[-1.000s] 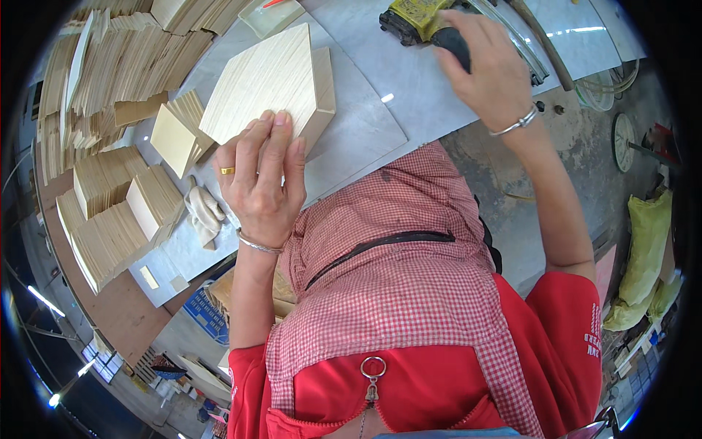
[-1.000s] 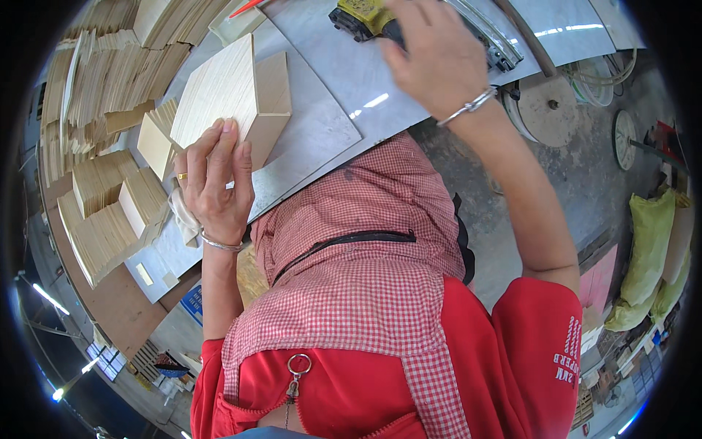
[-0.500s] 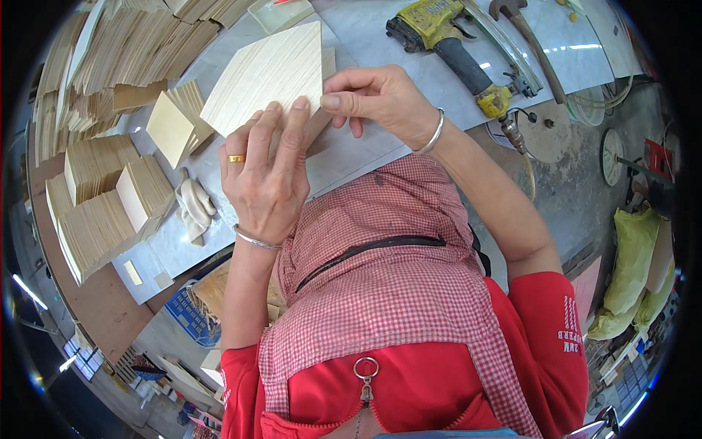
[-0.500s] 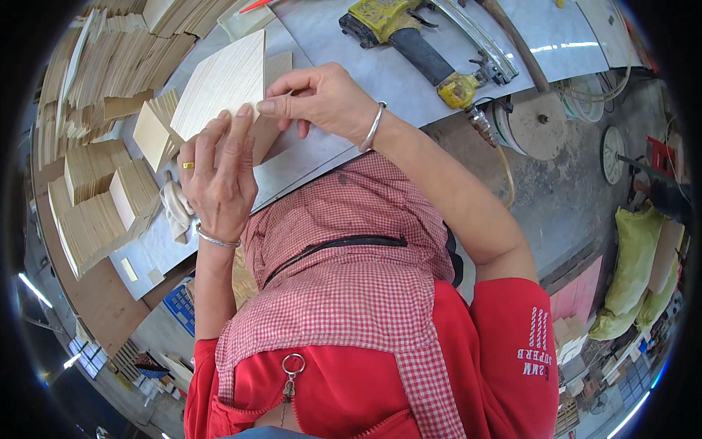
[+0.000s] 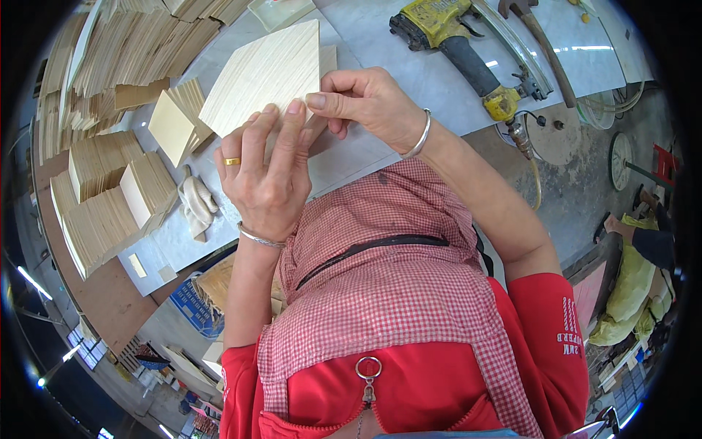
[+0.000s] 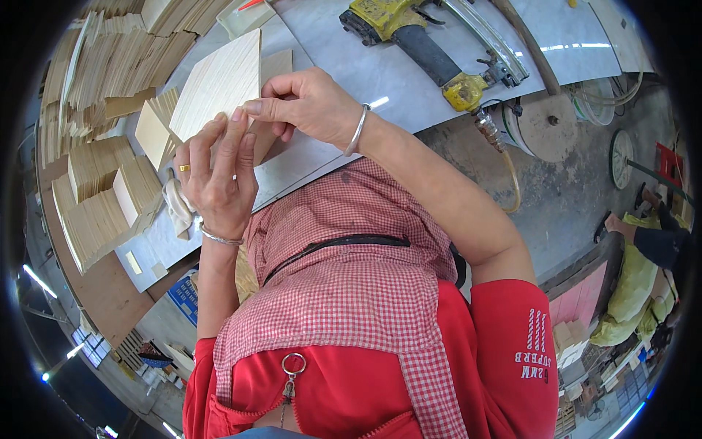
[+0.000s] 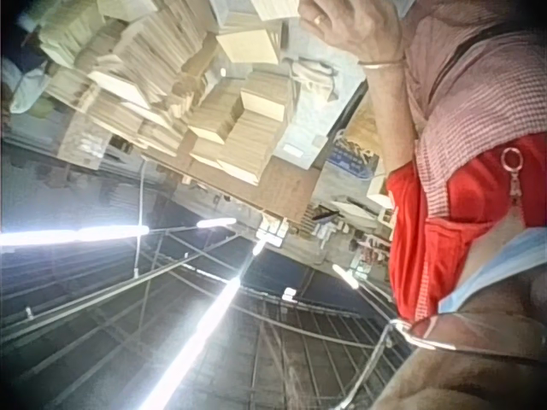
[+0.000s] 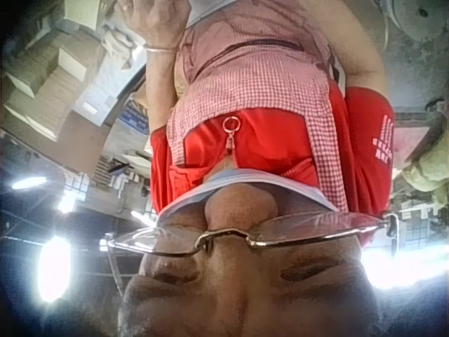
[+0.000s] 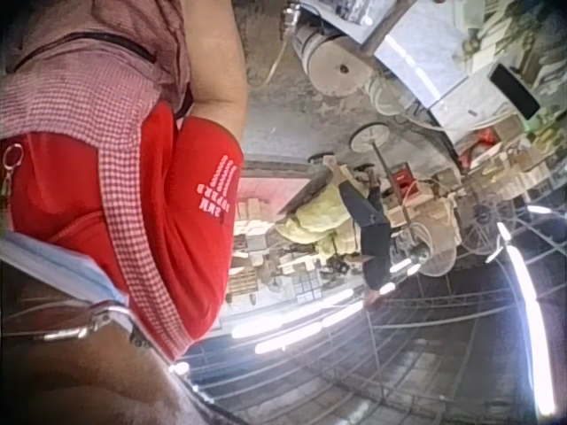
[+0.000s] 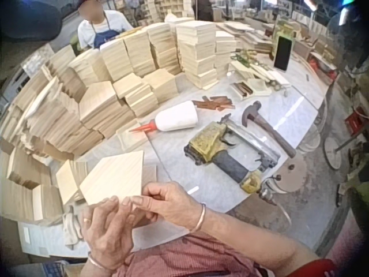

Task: Applying glue and using a pneumatic nail gun to assemble the components of wooden birdhouses.

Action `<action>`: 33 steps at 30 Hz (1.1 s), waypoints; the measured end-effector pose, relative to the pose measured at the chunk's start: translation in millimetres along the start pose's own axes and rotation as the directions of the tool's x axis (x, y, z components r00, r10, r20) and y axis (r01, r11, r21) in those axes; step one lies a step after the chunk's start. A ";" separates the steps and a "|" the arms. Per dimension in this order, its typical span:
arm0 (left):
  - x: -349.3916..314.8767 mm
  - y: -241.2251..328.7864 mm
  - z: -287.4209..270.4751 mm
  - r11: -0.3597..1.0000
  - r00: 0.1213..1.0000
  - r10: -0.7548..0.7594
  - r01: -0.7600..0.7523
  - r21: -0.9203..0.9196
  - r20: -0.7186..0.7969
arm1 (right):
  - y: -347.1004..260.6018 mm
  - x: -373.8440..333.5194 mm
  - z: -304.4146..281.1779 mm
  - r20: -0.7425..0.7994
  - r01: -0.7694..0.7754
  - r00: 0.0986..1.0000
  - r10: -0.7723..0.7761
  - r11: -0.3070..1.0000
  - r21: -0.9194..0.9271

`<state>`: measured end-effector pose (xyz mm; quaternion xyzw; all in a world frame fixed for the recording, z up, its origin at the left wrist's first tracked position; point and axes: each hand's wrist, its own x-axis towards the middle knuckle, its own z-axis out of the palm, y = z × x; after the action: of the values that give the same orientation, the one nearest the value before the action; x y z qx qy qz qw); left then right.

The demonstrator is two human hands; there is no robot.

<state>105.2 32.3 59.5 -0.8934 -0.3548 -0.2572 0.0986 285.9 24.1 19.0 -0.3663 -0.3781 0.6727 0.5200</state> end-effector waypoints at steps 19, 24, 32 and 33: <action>-2.8 -1.1 1.8 1.000 0.999 -0.010 0.010 -0.009 -0.035 | -53.1 -38.4 -51.5 -0.073 0.098 0.823 -0.563 0.268 -0.958; -2.3 0.0 5.1 0.999 0.997 -0.015 0.011 -0.051 -0.082 | -42.4 -68.8 -90.6 -0.148 -0.272 0.853 -0.501 -0.185 -0.944; -5.2 -0.3 6.3 0.996 0.994 -0.029 0.019 -0.090 -0.108 | -93.5 -62.3 -64.6 -0.469 -0.489 0.864 -0.184 -0.084 -0.868; -5.7 0.3 6.5 0.996 0.994 -0.030 0.020 -0.086 -0.109 | -103.3 -66.7 -57.9 -0.436 -0.455 0.879 -0.192 -0.068 -0.888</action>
<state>104.4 31.1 51.0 -0.8767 -0.3487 -0.3223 0.0769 393.5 -15.7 91.7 -0.8016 -0.5768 0.1312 0.0862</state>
